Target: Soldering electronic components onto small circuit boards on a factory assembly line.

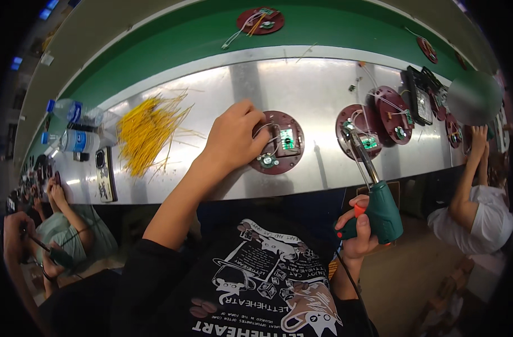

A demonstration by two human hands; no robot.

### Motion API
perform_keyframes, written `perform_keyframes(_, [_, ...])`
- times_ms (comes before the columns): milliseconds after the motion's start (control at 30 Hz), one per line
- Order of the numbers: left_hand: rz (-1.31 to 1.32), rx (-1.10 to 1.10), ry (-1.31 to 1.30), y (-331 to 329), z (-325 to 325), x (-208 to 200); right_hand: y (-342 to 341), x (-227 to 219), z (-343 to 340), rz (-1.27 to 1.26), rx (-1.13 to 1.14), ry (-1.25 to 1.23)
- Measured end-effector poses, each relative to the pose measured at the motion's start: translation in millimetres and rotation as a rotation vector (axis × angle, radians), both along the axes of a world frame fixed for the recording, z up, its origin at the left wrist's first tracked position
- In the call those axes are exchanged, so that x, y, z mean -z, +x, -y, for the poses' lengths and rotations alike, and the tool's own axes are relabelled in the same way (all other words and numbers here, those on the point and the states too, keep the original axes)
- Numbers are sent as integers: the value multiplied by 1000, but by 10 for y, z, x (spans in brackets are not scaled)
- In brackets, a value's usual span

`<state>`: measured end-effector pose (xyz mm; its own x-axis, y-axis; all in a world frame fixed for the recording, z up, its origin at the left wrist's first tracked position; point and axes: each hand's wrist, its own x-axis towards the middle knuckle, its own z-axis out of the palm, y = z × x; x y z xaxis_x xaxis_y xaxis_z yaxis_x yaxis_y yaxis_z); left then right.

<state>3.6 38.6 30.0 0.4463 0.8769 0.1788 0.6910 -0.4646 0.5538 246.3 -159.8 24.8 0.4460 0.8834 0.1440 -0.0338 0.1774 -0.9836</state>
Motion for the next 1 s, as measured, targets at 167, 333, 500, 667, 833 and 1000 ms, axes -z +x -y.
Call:
perform_keyframes(167, [101, -26, 157, -148, 108, -15, -31, -37, -73, 45, -39, -4])
perform_keyframes(333, [189, 55, 263, -209, 258, -258, -45, -4, -101, 76, -87, -31])
perform_keyframes(500, [293, 117, 252, -187, 511, -161, -116, -69, -103, 132, -171, -87])
perform_keyframes(667, [421, 4, 131, -21, 654, -31, -110, -49, -119, 130, -199, -117])
perform_keyframes(833, [497, -177, 36, 52, 687, 33, -91, -47, -128, 117, -204, -109])
perform_keyframes(1000, [420, -147, 133, 230, 683, -33, -114, -16, -75, 114, -227, -137])
